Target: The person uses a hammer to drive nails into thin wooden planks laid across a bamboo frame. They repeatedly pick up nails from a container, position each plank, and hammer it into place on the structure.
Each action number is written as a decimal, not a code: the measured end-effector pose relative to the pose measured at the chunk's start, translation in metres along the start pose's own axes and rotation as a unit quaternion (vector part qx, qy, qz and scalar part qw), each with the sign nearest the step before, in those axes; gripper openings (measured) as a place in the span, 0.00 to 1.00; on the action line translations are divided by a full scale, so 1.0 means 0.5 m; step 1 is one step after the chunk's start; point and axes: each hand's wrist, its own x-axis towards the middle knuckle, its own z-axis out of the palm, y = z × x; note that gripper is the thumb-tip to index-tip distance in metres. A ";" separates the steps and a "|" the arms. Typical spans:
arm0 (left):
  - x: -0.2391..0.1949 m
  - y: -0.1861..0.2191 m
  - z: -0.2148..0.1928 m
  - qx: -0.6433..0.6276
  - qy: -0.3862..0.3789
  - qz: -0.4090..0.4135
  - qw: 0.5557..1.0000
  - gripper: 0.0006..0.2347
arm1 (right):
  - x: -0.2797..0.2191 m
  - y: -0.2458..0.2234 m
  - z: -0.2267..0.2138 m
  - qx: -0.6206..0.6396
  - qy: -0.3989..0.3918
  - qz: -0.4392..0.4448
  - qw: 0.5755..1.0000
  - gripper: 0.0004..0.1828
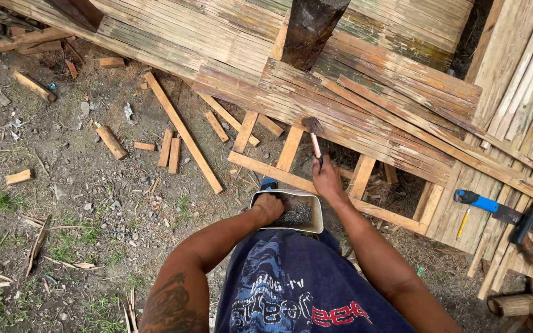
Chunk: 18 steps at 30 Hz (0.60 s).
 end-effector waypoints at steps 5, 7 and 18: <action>-0.026 -0.006 -0.006 0.012 0.012 0.008 1.000 0.12 | -0.010 -0.030 -0.009 -0.002 0.000 -0.008 1.000 0.15; -0.036 -0.006 -0.020 0.015 0.001 0.019 1.000 0.12 | -0.013 -0.039 -0.014 0.003 -0.035 0.038 0.999 0.16; -0.057 -0.029 -0.023 0.103 -0.038 0.086 0.990 0.12 | 0.002 -0.057 -0.002 -0.005 -0.049 0.042 0.998 0.15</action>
